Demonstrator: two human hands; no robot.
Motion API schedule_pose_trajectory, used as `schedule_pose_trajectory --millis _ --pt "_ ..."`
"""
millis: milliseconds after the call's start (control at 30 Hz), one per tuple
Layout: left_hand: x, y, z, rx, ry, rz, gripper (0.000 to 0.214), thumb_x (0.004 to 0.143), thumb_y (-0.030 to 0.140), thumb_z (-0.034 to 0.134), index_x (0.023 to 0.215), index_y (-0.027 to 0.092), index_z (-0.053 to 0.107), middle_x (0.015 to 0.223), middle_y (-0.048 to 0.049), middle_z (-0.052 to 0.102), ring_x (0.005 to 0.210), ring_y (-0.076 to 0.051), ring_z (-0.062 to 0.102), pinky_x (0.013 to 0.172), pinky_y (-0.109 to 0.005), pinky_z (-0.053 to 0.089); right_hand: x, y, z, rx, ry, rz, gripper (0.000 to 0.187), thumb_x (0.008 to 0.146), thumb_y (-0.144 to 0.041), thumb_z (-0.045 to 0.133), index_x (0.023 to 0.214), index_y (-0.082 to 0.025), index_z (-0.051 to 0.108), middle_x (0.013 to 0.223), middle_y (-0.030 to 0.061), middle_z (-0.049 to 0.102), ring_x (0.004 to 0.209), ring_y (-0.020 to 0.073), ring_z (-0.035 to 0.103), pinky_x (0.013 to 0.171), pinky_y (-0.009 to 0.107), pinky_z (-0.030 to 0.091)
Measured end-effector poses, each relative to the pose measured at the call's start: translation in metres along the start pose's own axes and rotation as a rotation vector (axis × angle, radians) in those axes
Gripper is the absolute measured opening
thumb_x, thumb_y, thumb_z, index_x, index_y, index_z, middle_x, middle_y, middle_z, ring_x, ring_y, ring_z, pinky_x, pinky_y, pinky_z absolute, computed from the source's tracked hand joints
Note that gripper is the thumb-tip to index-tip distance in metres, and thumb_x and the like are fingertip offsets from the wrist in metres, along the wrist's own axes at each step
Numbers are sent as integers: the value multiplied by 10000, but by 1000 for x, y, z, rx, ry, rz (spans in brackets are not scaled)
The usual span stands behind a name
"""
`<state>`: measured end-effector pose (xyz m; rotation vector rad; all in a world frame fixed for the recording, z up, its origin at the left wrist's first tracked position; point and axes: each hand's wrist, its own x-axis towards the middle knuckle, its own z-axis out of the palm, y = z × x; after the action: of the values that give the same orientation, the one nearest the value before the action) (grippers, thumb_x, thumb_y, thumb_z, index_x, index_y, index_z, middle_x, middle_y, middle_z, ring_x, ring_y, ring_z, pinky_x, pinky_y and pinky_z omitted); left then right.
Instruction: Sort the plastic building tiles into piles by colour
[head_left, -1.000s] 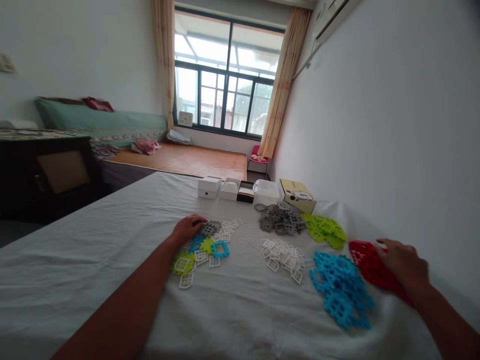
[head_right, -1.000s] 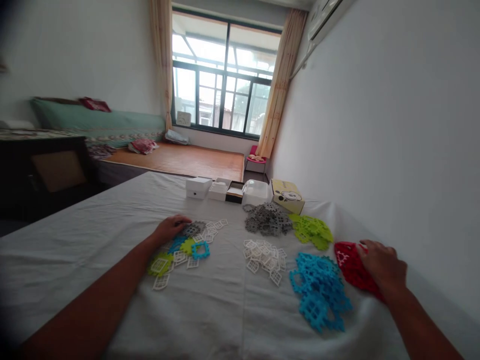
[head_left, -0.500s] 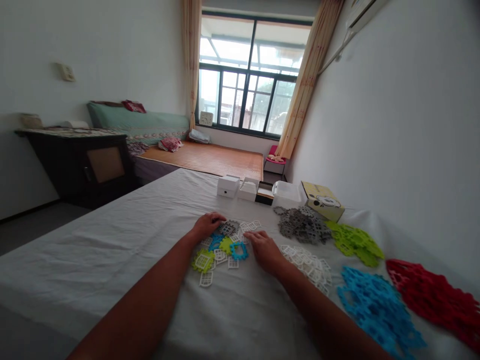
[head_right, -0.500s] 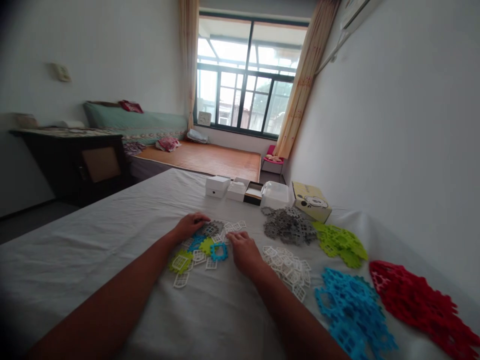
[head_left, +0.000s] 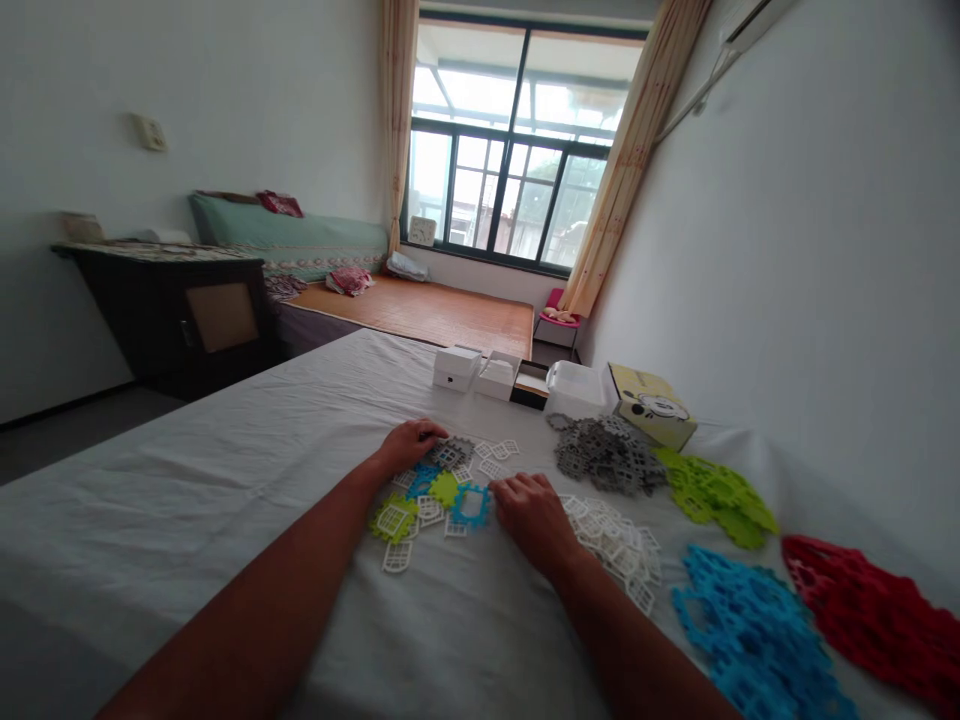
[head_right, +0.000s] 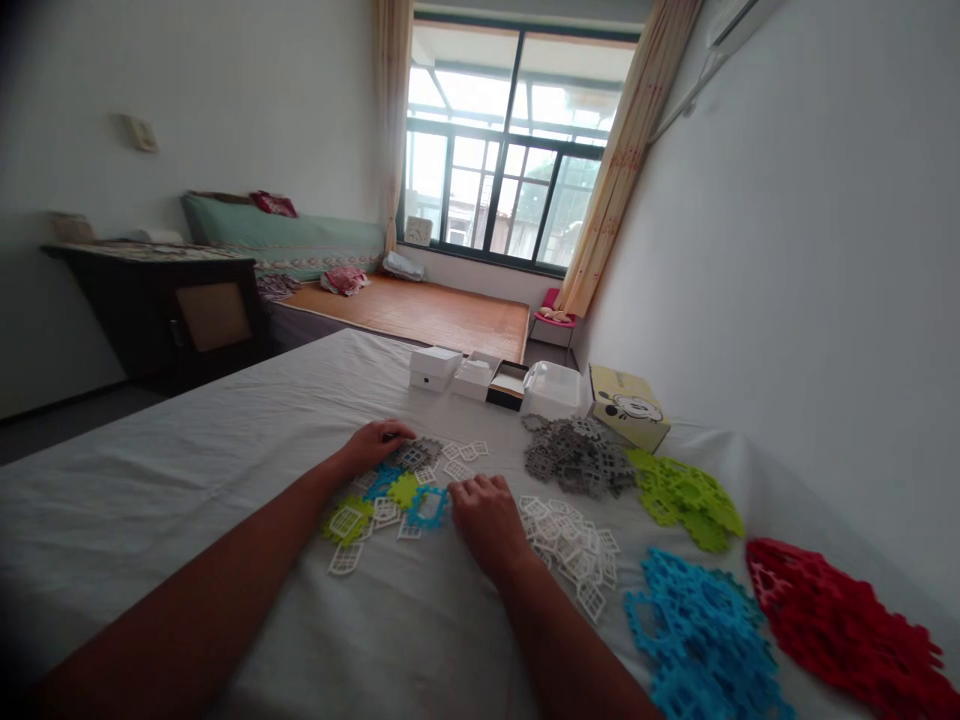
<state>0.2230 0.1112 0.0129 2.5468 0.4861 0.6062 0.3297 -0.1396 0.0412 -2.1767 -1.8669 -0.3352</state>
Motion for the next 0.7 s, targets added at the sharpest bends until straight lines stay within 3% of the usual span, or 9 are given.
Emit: schedule_pose_trajectory --millis 167,300,367,500,600,700 --pt "0 0 0 -11 -16 -35 278 755 261 463 934 234 674 936 13 663 849 -141 581 775 -215 437 -4 31 -11 94 127 202 244 803 -159 413 955 -222 592 905 29 657 862 154 568 764 257 367" --pt "-1 0 0 -15 -4 -25 274 754 250 463 923 228 679 928 9 661 829 -141 583 765 -218 439 -12 57 -25 63 36 280 176 740 -162 452 767 -231 612 746 0 639 725 136 561 673 235 366" --pt "-1 0 0 -17 -2 -28 271 753 244 466 919 230 680 926 11 661 818 -138 584 762 -217 440 -14 63 -27 14 15 284 150 734 -189 476 729 -235 618 767 8 640 775 158 552 683 251 366" --pt "-1 2 0 -3 -1 -41 265 744 224 477 914 236 681 923 14 659 817 -135 583 760 -212 437 -11 52 -15 21 103 220 242 794 -227 453 972 -251 615 1032 39 622 984 201 497 793 308 381" --pt "0 2 0 10 4 -39 263 741 219 481 908 240 683 912 15 659 825 -137 582 756 -209 434 -5 34 4 84 45 115 352 843 -209 393 1167 -256 523 1163 39 575 1071 193 457 856 321 380" --pt "-1 2 0 13 8 -30 264 742 216 478 908 236 683 899 13 659 821 -139 583 742 -208 434 1 21 17 93 -32 39 375 858 -247 411 1228 -271 465 1244 30 522 1128 192 422 889 333 371"
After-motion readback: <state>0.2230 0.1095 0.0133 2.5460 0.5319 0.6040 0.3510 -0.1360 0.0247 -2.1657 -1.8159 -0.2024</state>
